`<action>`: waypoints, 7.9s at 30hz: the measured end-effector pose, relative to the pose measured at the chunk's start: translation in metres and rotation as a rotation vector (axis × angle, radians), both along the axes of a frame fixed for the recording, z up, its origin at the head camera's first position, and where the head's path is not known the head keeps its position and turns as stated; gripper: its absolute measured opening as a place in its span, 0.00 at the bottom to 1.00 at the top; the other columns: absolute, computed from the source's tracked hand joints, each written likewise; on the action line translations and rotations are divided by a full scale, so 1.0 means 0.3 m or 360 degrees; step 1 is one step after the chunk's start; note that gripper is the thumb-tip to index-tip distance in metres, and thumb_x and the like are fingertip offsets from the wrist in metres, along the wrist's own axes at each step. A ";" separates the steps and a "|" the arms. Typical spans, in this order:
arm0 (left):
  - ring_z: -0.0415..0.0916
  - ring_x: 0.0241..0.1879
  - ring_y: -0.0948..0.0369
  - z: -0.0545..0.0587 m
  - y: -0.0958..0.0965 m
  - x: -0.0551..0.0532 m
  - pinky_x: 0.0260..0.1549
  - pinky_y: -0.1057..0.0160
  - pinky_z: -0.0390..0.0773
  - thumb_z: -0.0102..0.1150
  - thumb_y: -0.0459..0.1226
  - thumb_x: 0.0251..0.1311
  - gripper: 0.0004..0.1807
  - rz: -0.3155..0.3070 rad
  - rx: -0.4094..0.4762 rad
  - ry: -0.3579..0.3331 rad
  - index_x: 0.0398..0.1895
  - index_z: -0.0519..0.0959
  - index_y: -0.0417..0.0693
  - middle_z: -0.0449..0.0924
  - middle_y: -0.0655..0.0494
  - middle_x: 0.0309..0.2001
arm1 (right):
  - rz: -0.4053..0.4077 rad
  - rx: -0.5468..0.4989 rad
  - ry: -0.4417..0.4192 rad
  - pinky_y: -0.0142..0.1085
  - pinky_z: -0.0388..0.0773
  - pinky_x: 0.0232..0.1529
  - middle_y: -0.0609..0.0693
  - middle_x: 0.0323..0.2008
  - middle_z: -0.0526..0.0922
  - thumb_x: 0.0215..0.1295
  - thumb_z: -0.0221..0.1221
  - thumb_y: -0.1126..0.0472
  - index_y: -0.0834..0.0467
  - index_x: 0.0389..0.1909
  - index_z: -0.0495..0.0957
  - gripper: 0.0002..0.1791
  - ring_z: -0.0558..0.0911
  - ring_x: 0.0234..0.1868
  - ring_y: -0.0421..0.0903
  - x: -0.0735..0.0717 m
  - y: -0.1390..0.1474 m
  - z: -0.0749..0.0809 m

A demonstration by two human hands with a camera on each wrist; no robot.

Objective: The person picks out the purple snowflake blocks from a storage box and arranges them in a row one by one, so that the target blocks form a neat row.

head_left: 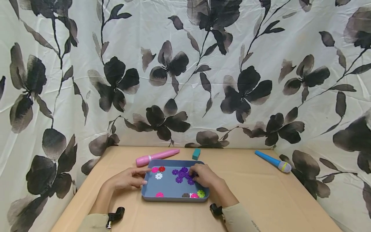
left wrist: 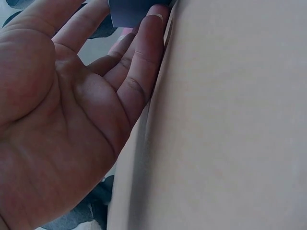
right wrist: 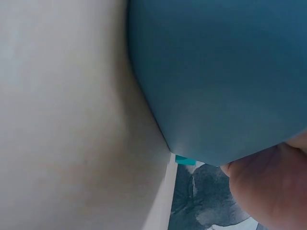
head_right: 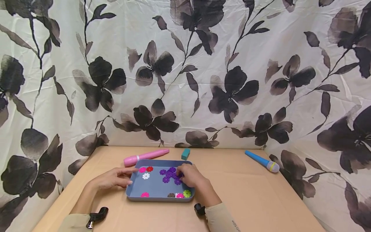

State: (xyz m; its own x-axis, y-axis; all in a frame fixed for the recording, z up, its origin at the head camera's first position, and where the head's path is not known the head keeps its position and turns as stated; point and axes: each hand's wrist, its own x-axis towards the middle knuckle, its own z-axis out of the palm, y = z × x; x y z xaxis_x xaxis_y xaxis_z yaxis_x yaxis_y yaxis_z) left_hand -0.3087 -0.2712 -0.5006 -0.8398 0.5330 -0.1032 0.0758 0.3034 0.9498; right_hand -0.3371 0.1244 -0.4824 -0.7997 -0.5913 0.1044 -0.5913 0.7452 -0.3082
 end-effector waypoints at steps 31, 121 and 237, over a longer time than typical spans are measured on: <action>0.78 0.40 0.56 0.003 0.003 -0.004 0.43 0.63 0.83 0.70 0.38 0.66 0.38 0.0017 -0.0068 0.0035 0.77 0.67 0.41 0.77 0.36 0.57 | -0.0097 -0.0867 -0.0250 0.33 0.83 0.44 0.53 0.44 0.88 0.65 0.69 0.69 0.62 0.45 0.88 0.09 0.85 0.40 0.44 -0.035 0.254 0.062; 0.76 0.34 0.58 0.017 0.007 -0.002 0.36 0.65 0.81 0.71 0.36 0.65 0.38 0.0033 -0.0047 0.0028 0.76 0.67 0.38 0.76 0.41 0.52 | 0.0046 0.0107 0.0010 0.43 0.81 0.62 0.50 0.49 0.83 0.67 0.65 0.71 0.59 0.55 0.84 0.16 0.83 0.55 0.47 0.031 0.006 0.013; 0.78 0.35 0.58 0.005 0.002 0.001 0.39 0.63 0.83 0.71 0.37 0.65 0.38 0.0026 -0.0035 0.0041 0.76 0.67 0.38 0.75 0.41 0.51 | -0.0048 -0.0809 -0.0264 0.38 0.83 0.48 0.56 0.49 0.87 0.66 0.69 0.64 0.56 0.51 0.87 0.13 0.82 0.44 0.45 -0.022 0.207 0.068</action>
